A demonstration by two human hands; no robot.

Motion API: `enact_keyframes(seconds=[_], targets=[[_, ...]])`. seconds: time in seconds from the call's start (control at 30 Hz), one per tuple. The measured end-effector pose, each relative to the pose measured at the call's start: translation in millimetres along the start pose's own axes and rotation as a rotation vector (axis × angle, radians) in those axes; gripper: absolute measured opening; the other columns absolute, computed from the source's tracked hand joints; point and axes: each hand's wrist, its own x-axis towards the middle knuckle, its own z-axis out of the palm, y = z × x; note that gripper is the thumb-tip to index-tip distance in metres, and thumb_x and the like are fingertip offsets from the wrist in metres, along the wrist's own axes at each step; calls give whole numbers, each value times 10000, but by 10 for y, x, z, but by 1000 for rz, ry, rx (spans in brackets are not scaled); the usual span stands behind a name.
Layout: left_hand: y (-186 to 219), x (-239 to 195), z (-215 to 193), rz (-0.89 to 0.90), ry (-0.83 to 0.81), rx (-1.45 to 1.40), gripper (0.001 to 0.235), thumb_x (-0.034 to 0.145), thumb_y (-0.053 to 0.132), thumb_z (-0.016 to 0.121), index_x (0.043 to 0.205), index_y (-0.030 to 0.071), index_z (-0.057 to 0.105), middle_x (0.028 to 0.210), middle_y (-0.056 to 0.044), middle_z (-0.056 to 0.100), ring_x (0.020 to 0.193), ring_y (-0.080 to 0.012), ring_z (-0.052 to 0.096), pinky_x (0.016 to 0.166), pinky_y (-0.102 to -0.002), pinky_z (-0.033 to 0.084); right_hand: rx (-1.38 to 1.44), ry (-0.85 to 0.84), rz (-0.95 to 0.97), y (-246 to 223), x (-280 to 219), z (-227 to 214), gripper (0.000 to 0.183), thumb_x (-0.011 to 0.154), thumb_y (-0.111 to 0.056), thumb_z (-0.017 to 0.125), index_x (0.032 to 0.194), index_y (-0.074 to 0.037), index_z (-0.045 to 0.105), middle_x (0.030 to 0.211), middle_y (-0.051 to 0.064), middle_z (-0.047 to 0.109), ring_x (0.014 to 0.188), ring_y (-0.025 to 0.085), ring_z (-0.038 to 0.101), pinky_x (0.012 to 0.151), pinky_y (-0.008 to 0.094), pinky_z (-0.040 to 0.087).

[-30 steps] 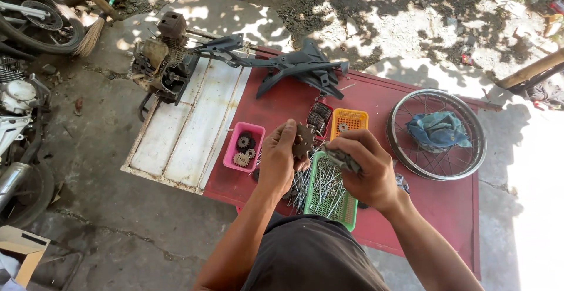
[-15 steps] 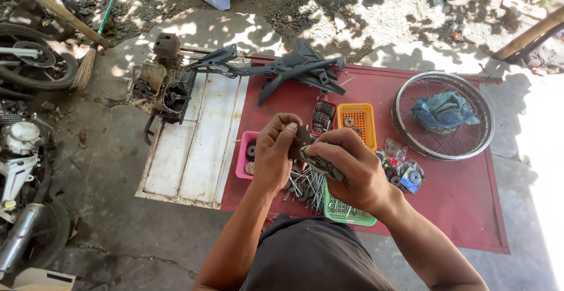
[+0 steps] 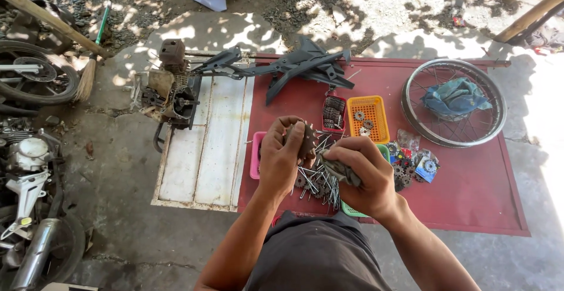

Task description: The person cleans a small metal gear with a cloth, wiping its surface and teeth. They then place the gear into a pink container and pick up another gear to repeat the cleaning process.

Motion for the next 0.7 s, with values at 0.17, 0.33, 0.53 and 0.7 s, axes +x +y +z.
enact_keyframes(seconds=[0.17, 0.33, 0.53, 0.7], targets=[[-24, -48, 152, 28, -19, 18, 205, 1033, 113, 611, 1120, -57, 537, 656, -187, 632, 479, -214, 651, 408, -307, 558, 20, -12, -49, 7, 113, -91, 331, 808, 120, 612, 997, -93, 781, 959, 108, 695, 790, 296, 727, 755, 381, 607], [-155, -109, 346, 72, -70, 102, 254, 991, 111, 679, 1099, -43, 508, 672, -169, 623, 467, -203, 649, 406, -275, 545, 66, -29, -110, 107, 175, -321, 275, 867, 110, 611, 967, -89, 771, 925, 100, 684, 755, 286, 710, 744, 362, 606], [-235, -192, 536, 55, -69, 26, 231, 985, 71, 683, 1055, -52, 500, 681, -203, 629, 457, -236, 669, 420, -339, 594, 204, -114, -158, 281, 192, -636, 348, 827, 150, 558, 974, -83, 771, 940, 110, 681, 765, 273, 715, 749, 353, 604], [-427, -333, 721, 85, 9, 76, 172, 1079, 148, 517, 1067, -13, 460, 613, -189, 614, 439, -218, 628, 370, -278, 515, 275, -68, -214, 689, -154, -668, 208, 891, 54, 638, 1012, -50, 771, 972, 153, 679, 800, 302, 681, 749, 375, 588]])
